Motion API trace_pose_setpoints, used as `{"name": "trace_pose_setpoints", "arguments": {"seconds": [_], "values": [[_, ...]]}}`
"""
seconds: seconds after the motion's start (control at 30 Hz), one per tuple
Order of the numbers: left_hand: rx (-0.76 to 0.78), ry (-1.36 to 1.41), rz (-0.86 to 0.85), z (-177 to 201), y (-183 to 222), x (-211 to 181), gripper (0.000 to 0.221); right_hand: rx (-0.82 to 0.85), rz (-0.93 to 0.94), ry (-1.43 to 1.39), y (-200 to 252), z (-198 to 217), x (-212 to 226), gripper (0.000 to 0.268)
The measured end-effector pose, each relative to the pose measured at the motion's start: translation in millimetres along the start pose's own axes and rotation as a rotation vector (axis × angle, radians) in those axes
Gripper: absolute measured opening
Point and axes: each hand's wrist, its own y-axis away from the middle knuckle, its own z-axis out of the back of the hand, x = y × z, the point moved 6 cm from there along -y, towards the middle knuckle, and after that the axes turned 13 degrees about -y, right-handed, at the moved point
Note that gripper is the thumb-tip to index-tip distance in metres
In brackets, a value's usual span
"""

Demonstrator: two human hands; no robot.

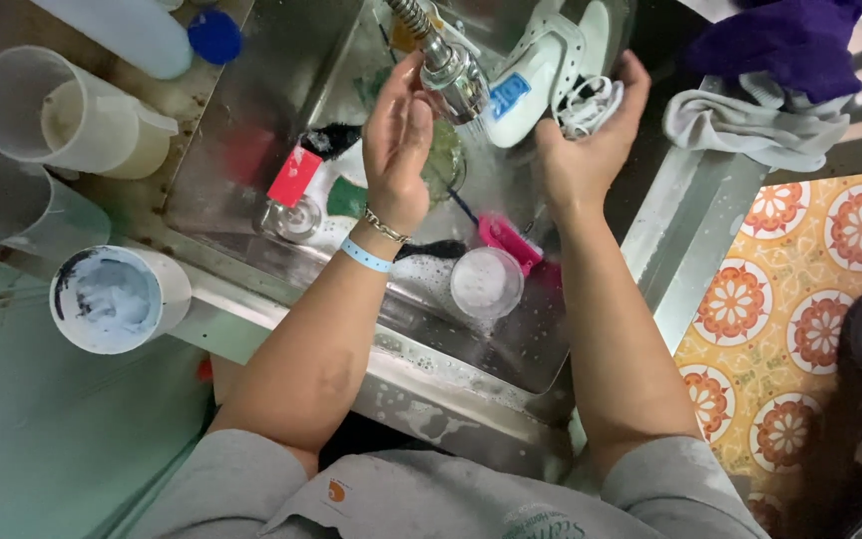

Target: The person washes their hands with soap and then cleans a shoe component and a sponge in a sink.

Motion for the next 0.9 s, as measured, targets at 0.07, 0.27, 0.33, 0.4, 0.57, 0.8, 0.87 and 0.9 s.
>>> {"name": "trace_pose_setpoints", "arguments": {"seconds": [0.07,0.27,0.33,0.4,0.57,0.8,0.87,0.9], "values": [[-0.003,-0.049,-0.04,8.5,-5.6,7.5,0.068,-0.009,-0.294,0.007,0.5,-3.6,-25.6,0.087],[0.235,-0.149,-0.067,18.5,-25.5,-26.7,0.068,0.165,-0.932,-0.057,32.2,-40.6,-23.7,0.038],[0.306,-0.27,-0.023,19.8,-26.4,-26.0,0.089,0.199,-0.998,-0.11,40.5,-49.5,-12.4,0.031],[0.623,-0.544,0.032,8.0,-17.7,-9.4,0.068,0.245,-0.962,-0.084,42.6,-51.3,-16.7,0.025],[0.718,-0.768,0.054,-3.0,-16.9,13.2,0.053,0.3,-0.955,0.124,35.3,-48.4,-7.0,0.04],[0.191,-0.986,-0.026,14.8,-39.9,26.9,0.022,0.454,-1.034,0.285,36.6,-44.9,-12.8,0.053],[0.15,-0.984,-0.004,14.4,-42.3,29.7,0.019,0.465,-1.009,0.314,36.7,-44.6,-13.1,0.057],[0.108,-0.984,0.013,16.0,-44.0,30.5,0.02,0.475,-0.98,0.34,35.8,-45.2,-12.6,0.062]]}}
